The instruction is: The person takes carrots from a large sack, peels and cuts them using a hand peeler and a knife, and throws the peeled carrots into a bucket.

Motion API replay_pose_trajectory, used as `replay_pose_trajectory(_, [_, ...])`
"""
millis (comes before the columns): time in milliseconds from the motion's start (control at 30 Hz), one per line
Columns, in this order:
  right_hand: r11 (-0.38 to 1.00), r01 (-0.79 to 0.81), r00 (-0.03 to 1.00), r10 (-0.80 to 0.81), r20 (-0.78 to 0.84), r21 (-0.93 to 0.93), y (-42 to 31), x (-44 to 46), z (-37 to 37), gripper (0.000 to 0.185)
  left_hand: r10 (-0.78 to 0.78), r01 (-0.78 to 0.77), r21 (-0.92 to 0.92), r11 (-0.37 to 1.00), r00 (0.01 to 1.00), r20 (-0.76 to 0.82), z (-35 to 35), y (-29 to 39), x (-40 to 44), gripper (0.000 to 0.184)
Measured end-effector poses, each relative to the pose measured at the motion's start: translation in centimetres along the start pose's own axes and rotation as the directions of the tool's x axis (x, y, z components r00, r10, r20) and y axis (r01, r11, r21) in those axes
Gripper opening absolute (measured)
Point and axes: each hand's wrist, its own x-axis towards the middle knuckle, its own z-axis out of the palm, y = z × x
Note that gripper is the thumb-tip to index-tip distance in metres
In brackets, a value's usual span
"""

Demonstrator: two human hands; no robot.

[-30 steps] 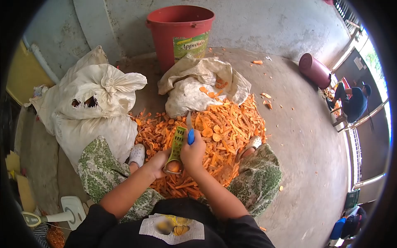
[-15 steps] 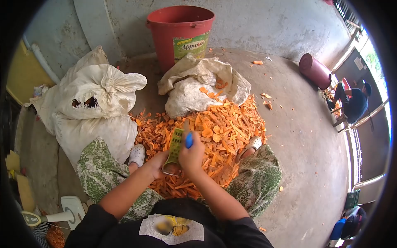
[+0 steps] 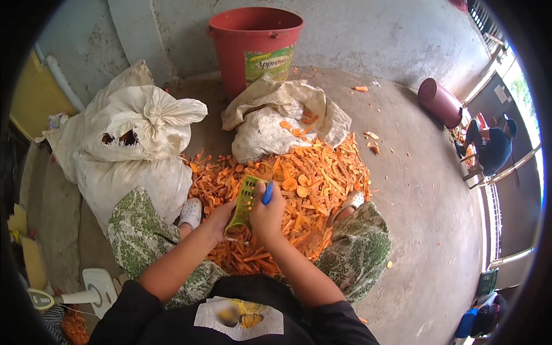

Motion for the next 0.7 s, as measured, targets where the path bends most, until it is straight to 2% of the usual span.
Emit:
replay_pose_trajectory(67, [1.000, -0.018, 1.000, 0.018, -0.026, 0.004, 0.2, 0.6, -0.1, 0.032, 0.003, -0.006, -0.150, 0.989, 1.000, -0.018, -0.3, -0.7, 0.7, 0.034])
replay_pose_trajectory(133, [0.992, -0.116, 0.993, 0.115, -0.021, -0.052, 1.6, 1.4, -0.4, 0.033, 0.014, -0.013, -0.143, 0.990, 1.000, 0.008, 0.5, -0.5, 0.0, 0.035])
replay_pose_trajectory(300, [0.989, -0.128, 0.992, 0.128, -0.012, -0.074, 2.8, 1.0, 0.3, 0.031, 0.005, -0.002, -0.186, 0.983, 1.000, 0.016, 1.3, -0.4, -0.8, 0.037])
replay_pose_trajectory(367, [0.986, -0.131, 0.991, 0.130, -0.015, -0.104, 3.0, 1.1, 0.3, 0.031, -0.029, 0.029, -0.022, 0.999, 0.999, 0.019, 1.5, -0.1, -1.2, 0.037])
replay_pose_trajectory(400, [0.989, -0.065, 0.997, 0.059, -0.054, -0.130, 3.6, 1.6, 0.2, 0.031, -0.028, 0.028, -0.022, 0.999, 0.999, 0.019, 1.0, -0.3, -1.1, 0.037])
replay_pose_trajectory(433, [0.988, -0.001, 0.996, -0.014, -0.091, -0.157, 4.5, 2.2, 0.0, 0.031, -0.059, 0.052, 0.069, 0.996, 0.993, 0.101, 0.2, -0.8, -1.0, 0.037])
replay_pose_trajectory(467, [0.983, -0.022, 0.978, -0.016, -0.207, -0.180, 6.0, 4.4, -0.8, 0.031, -0.097, 0.069, 0.161, 0.985, 0.979, 0.179, -0.4, -1.1, -0.9, 0.036])
replay_pose_trajectory(500, [0.979, -0.046, 0.947, -0.021, -0.320, -0.199, 7.5, 6.9, -2.2, 0.031, -0.097, 0.069, 0.160, 0.985, 0.979, 0.178, 0.3, -0.9, -1.4, 0.036])
replay_pose_trajectory(567, [0.970, -0.111, 0.875, -0.007, -0.484, -0.216, 8.9, 9.7, -5.3, 0.031, -0.102, 0.102, 0.282, 0.954, 0.995, -0.016, 2.8, -0.1, -3.2, 0.038])
replay_pose_trajectory(600, [0.971, -0.112, 0.875, -0.005, -0.484, -0.212, 8.6, 9.6, -5.1, 0.031, -0.085, 0.091, 0.206, 0.974, 0.996, -0.039, 3.3, -0.1, -3.2, 0.038])
replay_pose_trajectory(667, [0.987, -0.103, 0.914, 0.142, -0.380, 0.123, 6.6, 8.8, -4.9, 0.031, -0.107, 0.104, 0.149, 0.983, 0.994, 0.009, 1.3, -0.4, -1.7, 0.039])
replay_pose_trajectory(700, [0.989, -0.145, 0.952, 0.147, -0.270, 0.027, 5.5, 7.3, -4.0, 0.031, -0.122, 0.116, 0.091, 0.989, 0.991, 0.062, 0.7, -0.6, -1.1, 0.039])
